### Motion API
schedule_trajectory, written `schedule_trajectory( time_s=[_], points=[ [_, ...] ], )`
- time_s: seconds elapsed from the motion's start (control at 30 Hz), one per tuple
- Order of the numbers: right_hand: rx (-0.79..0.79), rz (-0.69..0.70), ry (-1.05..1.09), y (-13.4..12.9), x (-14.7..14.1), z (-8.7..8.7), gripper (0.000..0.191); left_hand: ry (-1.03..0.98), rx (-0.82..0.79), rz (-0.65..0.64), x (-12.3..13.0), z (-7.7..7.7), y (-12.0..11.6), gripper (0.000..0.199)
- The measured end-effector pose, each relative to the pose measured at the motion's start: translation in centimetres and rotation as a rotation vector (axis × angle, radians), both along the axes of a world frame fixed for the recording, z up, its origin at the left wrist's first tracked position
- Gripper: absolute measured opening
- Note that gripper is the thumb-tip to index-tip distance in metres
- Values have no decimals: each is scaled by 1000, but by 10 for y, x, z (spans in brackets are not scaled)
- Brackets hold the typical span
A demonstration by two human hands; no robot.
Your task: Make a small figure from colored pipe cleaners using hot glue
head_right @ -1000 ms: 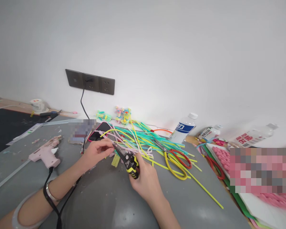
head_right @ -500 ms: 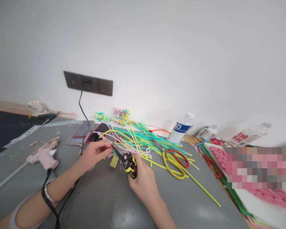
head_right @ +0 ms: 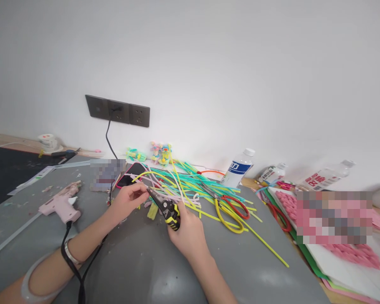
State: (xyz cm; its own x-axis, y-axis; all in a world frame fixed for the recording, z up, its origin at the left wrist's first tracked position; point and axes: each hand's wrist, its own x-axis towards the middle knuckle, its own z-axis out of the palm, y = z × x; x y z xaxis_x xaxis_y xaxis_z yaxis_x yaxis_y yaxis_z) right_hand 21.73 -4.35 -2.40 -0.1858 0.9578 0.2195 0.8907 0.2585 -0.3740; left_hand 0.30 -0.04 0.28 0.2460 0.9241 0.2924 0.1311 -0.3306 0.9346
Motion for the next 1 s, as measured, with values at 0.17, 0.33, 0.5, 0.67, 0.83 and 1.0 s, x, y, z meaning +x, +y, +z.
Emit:
schedule_trajectory(
  time_s=[0.17, 0.33, 0.5, 0.67, 0.83, 1.0],
  points=[
    [-8, -5, -8, -1, 0, 1, 27, 16, 24, 2, -2, 0, 0, 18],
    [-29, -2, -12, 0, 0, 2, 25, 20, 13, -10, -3, 0, 0, 21],
    [-28, -16, -15, 2, -1, 2, 27, 24, 36, -26, -1, 3, -1, 22],
    [-38, -34, -6, 1, -3, 2, 25, 46, 41, -7, -1, 1, 0, 20],
    [6, -27, 68, -4, -3, 3, 26, 62, 47, 17, -5, -1, 2, 20],
    [139, -40, 327, -7, 7, 2, 19, 20, 27, 108, -9, 1, 6, 25]
  ],
)
